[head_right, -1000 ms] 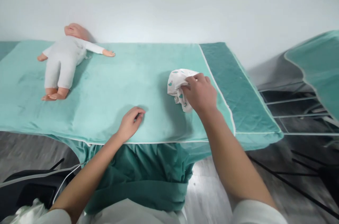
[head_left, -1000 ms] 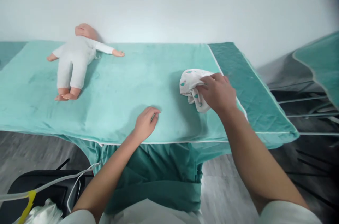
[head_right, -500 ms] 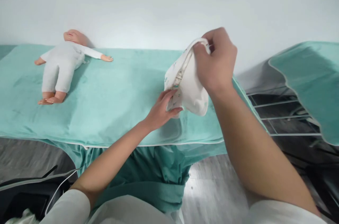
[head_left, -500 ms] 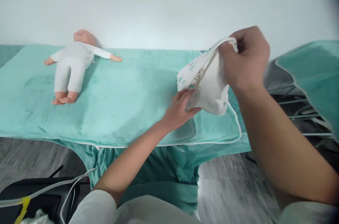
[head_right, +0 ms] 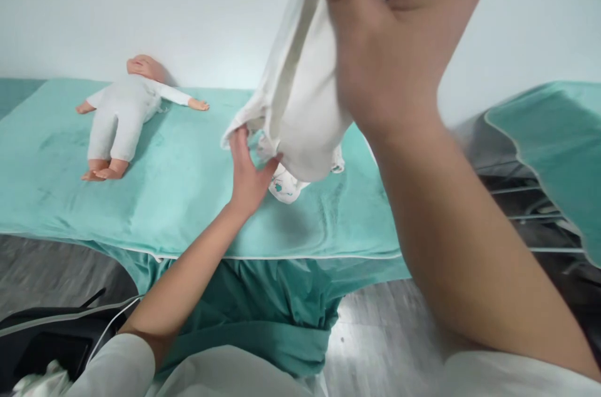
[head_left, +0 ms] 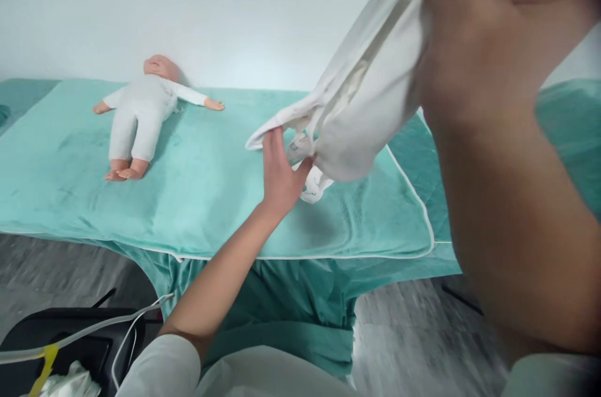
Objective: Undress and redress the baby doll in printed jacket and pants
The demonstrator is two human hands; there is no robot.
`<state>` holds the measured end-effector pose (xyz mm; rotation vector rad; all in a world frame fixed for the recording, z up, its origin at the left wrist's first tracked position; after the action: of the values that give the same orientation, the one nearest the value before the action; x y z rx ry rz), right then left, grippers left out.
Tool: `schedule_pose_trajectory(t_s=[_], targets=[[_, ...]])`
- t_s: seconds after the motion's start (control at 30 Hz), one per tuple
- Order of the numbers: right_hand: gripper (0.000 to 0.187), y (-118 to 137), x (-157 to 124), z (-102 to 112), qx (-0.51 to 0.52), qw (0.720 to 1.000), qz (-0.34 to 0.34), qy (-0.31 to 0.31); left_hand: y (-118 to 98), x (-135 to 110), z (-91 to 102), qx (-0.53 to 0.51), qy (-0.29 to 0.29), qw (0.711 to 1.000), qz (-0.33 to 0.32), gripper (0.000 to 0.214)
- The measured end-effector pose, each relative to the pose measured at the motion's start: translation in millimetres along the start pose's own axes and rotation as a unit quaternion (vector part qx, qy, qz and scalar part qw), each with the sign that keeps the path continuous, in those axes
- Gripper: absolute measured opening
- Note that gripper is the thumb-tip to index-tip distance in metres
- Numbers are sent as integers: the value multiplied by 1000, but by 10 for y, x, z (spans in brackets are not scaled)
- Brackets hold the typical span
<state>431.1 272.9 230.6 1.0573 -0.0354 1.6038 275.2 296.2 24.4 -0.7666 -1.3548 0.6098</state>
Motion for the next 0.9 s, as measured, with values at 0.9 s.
schedule_pose_trajectory(t_s=[0.9], targets=[[51, -1723, -1433, -1125, -433, 803, -177, 370, -215, 358, 1910, 145, -173, 974, 24, 12]])
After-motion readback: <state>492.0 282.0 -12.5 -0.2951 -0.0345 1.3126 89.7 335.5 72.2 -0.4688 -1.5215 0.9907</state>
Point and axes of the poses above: each hand's wrist, its own x-axis towards the middle knuckle, its own z-axis out of the back of the hand, y = z × x, the point moved 2 cm from there along x, towards the middle knuckle, and after that the axes turned 14 degrees about -x, right-handed, at the moved point
